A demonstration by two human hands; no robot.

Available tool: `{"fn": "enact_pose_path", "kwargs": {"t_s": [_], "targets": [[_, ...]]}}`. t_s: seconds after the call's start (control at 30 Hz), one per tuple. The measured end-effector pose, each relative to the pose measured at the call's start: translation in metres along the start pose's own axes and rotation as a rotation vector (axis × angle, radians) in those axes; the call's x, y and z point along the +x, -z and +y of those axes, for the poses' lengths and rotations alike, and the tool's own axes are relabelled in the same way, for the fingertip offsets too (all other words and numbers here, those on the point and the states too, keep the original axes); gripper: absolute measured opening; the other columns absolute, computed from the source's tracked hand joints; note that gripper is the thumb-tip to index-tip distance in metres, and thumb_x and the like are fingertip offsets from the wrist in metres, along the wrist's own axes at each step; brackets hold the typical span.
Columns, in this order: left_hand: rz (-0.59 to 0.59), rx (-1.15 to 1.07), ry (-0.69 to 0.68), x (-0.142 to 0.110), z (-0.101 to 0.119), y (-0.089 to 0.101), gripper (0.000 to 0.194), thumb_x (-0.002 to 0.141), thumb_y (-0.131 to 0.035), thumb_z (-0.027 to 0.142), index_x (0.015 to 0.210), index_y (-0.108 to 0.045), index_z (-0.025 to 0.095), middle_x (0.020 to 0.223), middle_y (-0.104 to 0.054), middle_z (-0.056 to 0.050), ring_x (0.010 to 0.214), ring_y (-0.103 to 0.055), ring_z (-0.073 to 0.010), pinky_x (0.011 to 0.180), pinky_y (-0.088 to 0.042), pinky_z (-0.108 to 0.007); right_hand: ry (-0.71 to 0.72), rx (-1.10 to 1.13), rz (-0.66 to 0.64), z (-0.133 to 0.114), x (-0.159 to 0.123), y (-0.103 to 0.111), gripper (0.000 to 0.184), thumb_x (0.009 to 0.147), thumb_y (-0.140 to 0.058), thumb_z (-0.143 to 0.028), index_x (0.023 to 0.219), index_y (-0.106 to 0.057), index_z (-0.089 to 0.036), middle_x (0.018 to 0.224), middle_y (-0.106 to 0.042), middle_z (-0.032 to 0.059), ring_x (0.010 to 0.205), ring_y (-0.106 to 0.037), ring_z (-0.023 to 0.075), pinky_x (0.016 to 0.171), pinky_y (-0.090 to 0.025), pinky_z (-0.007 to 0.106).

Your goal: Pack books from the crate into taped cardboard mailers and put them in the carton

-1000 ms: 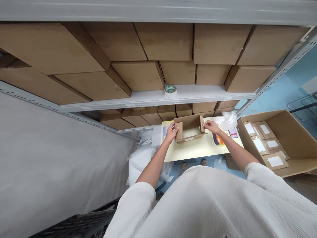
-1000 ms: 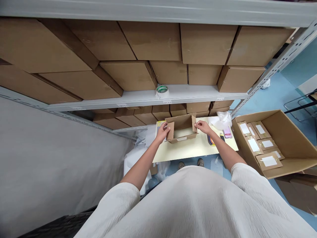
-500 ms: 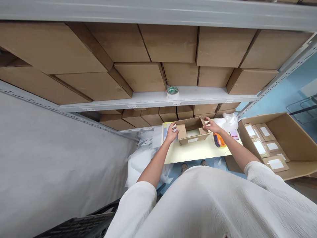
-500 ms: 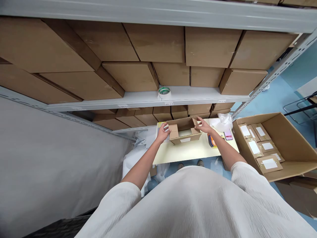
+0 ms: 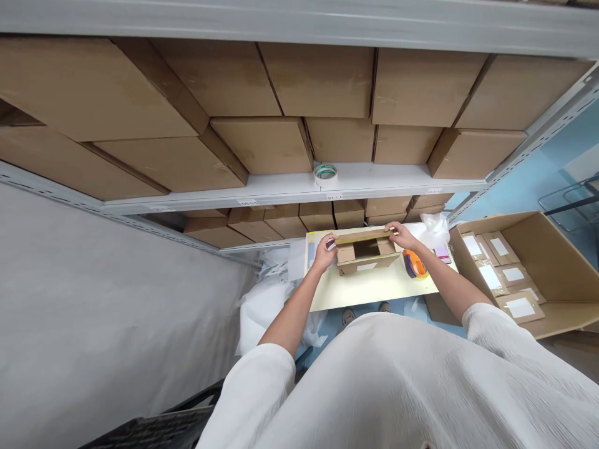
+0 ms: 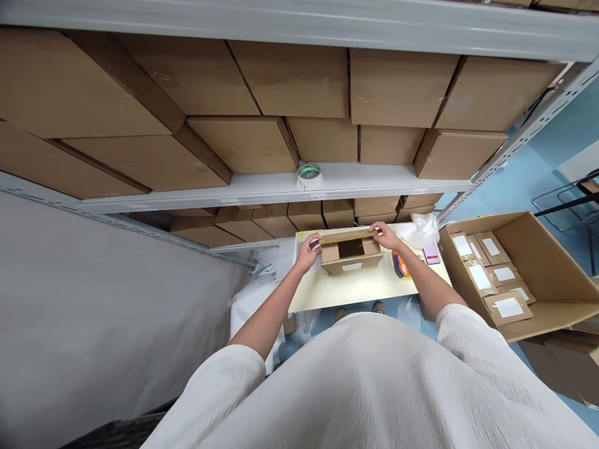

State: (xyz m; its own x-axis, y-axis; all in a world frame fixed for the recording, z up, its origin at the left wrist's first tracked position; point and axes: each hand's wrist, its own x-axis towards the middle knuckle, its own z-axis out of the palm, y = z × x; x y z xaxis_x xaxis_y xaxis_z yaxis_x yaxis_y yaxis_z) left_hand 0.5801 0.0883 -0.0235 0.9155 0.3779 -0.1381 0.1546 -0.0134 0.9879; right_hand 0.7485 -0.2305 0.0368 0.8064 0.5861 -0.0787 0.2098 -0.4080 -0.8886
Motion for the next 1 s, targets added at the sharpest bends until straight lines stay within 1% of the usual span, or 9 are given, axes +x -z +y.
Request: {"fn": "enact_pose_path", "kwargs": {"t_s": [0.07, 0.17, 0.27, 0.33, 0.43, 0.53, 0.63, 0.73, 1.0], "targets": [[-0.048, -0.025, 0.076, -0.002, 0.002, 0.006, 0.057, 0.074, -0.065, 0.018, 0.13, -0.072, 0.025, 0.163, -0.056, -0.013, 0.151, -0.056, -0.0337, 0.113, -0.057, -0.05, -0.005, -0.008, -0.055, -0.002, -0.004, 0.004, 0.023, 0.083, -0.066, -0.033, 0.102, -0.078, -0.029, 0.139, -0.066, 0.0065, 0.139, -0.058, 0.0287, 0.125, -0.044, 0.05], [-0.226, 0.008, 0.103, -0.009, 0.001, 0.025, 0.075, 0.071, -0.072, 0.018, 0.144, -0.07, 0.03, 0.169, -0.053, -0.012, 0.16, -0.046, -0.0367, 0.115, -0.056, -0.052, -0.079, -0.033, -0.104, -0.004, -0.015, 0.009, 0.026, 0.092, -0.068, -0.042, 0.11, -0.083, -0.031, 0.156, -0.059, 0.0061, 0.155, -0.046, 0.0311, 0.132, -0.035, 0.051], [-0.473, 0.077, 0.093, -0.02, 0.0, 0.045, 0.107, 0.064, -0.09, 0.023, 0.164, -0.054, 0.036, 0.18, -0.038, -0.012, 0.159, -0.047, -0.0386, 0.114, -0.056, -0.05, -0.162, -0.009, -0.166, -0.007, -0.03, 0.013, 0.04, 0.096, -0.071, -0.059, 0.127, -0.081, -0.035, 0.162, -0.057, 0.0062, 0.154, -0.048, 0.0347, 0.124, -0.046, 0.053], [-0.545, 0.093, 0.09, -0.027, 0.0, 0.05, 0.125, 0.059, -0.101, 0.033, 0.171, -0.045, 0.034, 0.182, -0.034, -0.015, 0.156, -0.052, -0.0379, 0.113, -0.058, -0.046, -0.212, 0.055, -0.22, -0.01, -0.038, 0.015, 0.051, 0.099, -0.066, -0.069, 0.138, -0.077, -0.038, 0.16, -0.061, 0.005, 0.147, -0.056, 0.0351, 0.113, -0.055, 0.051], [-0.49, 0.096, 0.067, -0.032, -0.001, 0.039, 0.127, 0.063, -0.103, 0.049, 0.173, -0.042, 0.031, 0.178, -0.04, -0.017, 0.147, -0.061, -0.0354, 0.112, -0.058, -0.042, -0.255, 0.112, -0.233, -0.015, -0.043, 0.017, 0.055, 0.101, -0.061, -0.074, 0.142, -0.075, -0.039, 0.158, -0.065, 0.0032, 0.14, -0.061, 0.0356, 0.104, -0.059, 0.046], [-0.344, 0.135, 0.028, -0.032, -0.003, 0.018, 0.107, 0.079, -0.092, 0.059, 0.171, -0.047, 0.029, 0.175, -0.046, -0.016, 0.147, -0.061, -0.0349, 0.118, -0.055, -0.044, -0.24, 0.1, -0.226, -0.016, -0.043, 0.014, 0.053, 0.097, -0.069, -0.07, 0.14, -0.075, -0.038, 0.153, -0.068, 0.0039, 0.134, -0.064, 0.0342, 0.104, -0.059, 0.045], [-0.252, 0.233, 0.01, -0.03, -0.008, 0.001, 0.097, 0.086, -0.085, 0.056, 0.17, -0.046, 0.025, 0.174, -0.045, -0.017, 0.155, -0.051, -0.0372, 0.125, -0.047, -0.049, -0.178, 0.056, -0.19, -0.009, -0.043, 0.008, 0.057, 0.088, -0.083, -0.057, 0.138, -0.073, -0.035, 0.151, -0.067, 0.0061, 0.126, -0.065, 0.0305, 0.107, -0.058, 0.045], [-0.225, 0.255, 0.041, -0.03, -0.015, -0.007, 0.095, 0.087, -0.084, 0.048, 0.171, -0.045, 0.026, 0.172, -0.047, -0.018, 0.155, -0.051, -0.0378, 0.126, -0.046, -0.05, -0.123, 0.027, -0.133, 0.001, -0.045, 0.005, 0.058, 0.081, -0.087, -0.047, 0.135, -0.071, -0.033, 0.152, -0.065, 0.0073, 0.124, -0.065, 0.0287, 0.112, -0.056, 0.047], [-0.235, 0.184, 0.021, -0.027, -0.027, -0.006, 0.093, 0.084, -0.084, 0.038, 0.169, -0.048, 0.026, 0.173, -0.046, -0.016, 0.161, -0.044, -0.0368, 0.13, -0.04, -0.051, -0.08, 0.033, -0.159, 0.011, -0.045, 0.003, 0.055, 0.078, -0.082, -0.033, 0.132, -0.071, -0.031, 0.15, -0.064, 0.0072, 0.129, -0.063, 0.0281, 0.119, -0.051, 0.05]]}}
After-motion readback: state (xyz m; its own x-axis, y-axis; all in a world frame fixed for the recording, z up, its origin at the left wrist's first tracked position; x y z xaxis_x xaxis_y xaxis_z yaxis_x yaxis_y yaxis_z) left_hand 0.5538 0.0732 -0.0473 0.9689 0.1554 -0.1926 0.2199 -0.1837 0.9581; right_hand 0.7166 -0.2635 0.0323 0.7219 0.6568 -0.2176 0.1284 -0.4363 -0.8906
